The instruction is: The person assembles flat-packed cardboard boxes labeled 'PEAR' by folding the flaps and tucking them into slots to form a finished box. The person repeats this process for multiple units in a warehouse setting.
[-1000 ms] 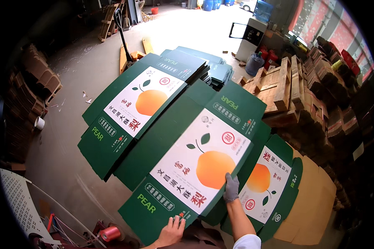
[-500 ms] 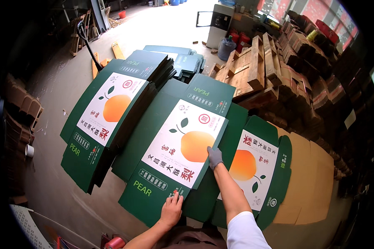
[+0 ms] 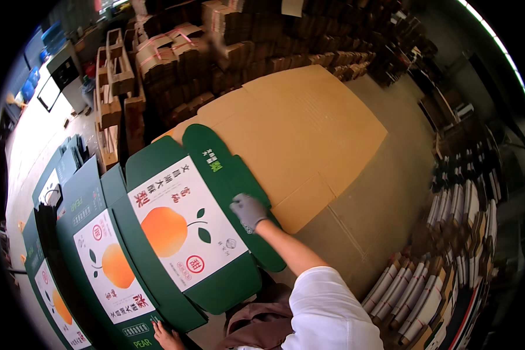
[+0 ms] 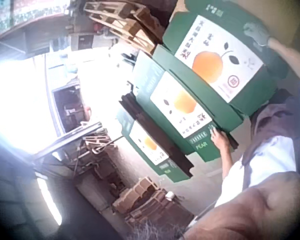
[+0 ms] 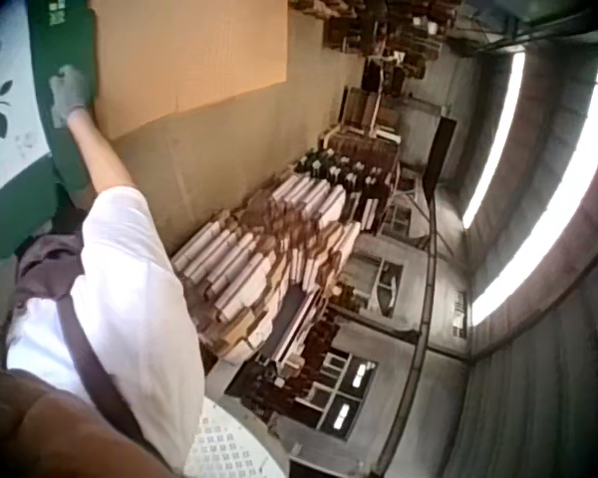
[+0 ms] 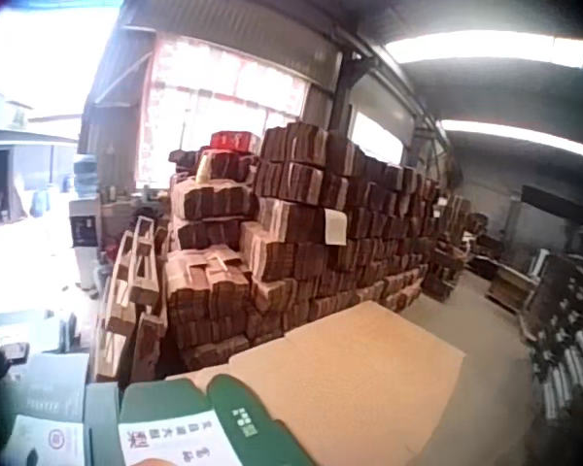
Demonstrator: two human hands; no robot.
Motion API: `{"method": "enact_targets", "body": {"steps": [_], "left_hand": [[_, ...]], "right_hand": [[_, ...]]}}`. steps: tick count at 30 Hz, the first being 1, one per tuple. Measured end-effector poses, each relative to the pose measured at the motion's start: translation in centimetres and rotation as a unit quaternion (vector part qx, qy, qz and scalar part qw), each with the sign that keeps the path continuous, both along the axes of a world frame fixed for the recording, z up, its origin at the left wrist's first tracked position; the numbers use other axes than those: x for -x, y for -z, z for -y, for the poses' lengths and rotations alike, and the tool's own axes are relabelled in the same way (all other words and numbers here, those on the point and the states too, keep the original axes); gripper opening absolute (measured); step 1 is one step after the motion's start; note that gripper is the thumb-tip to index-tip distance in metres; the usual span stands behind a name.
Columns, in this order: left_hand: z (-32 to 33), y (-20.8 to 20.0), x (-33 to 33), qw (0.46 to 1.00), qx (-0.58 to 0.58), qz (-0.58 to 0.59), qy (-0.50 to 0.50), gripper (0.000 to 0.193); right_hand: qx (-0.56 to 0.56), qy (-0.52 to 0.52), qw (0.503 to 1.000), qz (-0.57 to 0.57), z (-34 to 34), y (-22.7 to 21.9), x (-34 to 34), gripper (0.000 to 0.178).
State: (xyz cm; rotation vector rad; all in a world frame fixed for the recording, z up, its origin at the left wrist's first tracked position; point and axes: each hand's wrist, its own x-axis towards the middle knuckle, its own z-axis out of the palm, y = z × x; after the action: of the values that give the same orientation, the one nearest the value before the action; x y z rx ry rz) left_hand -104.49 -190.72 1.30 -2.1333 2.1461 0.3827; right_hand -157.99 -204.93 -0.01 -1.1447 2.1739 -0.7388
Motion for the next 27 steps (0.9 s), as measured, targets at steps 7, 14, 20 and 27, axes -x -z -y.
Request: {"method": "enact_targets", "body": {"steps": [7, 14, 20, 27], "left_hand": [[5.2, -0.7, 7.8, 1.0, 0.005, 0.012, 0.025, 0.063], [5.2, 0.4, 7.0, 0.999, -0.026, 0.014, 0.024, 0.069], [5.6, 1.7, 5.5, 0.999, -0.037, -0.021, 0.022, 0.068], [6.4, 0.7, 5.7, 0.997, -0.012, -0.077, -0.03, 0.055]], "right_hand": [[-0.24, 0.305, 0.888, -0.246, -16.0, -0.4, 29.2, 0.048], [-0.259, 0.274, 0.905, -0.194, -17.4, -1.3, 36.7, 0.069], [-0.25, 0.188, 0.947, -0.079, -18.4, -1.6, 42.3, 0.058], [-0.131, 0.054, 0.985, -0.094, -16.1, -16.5, 38.6, 0.033]]}}
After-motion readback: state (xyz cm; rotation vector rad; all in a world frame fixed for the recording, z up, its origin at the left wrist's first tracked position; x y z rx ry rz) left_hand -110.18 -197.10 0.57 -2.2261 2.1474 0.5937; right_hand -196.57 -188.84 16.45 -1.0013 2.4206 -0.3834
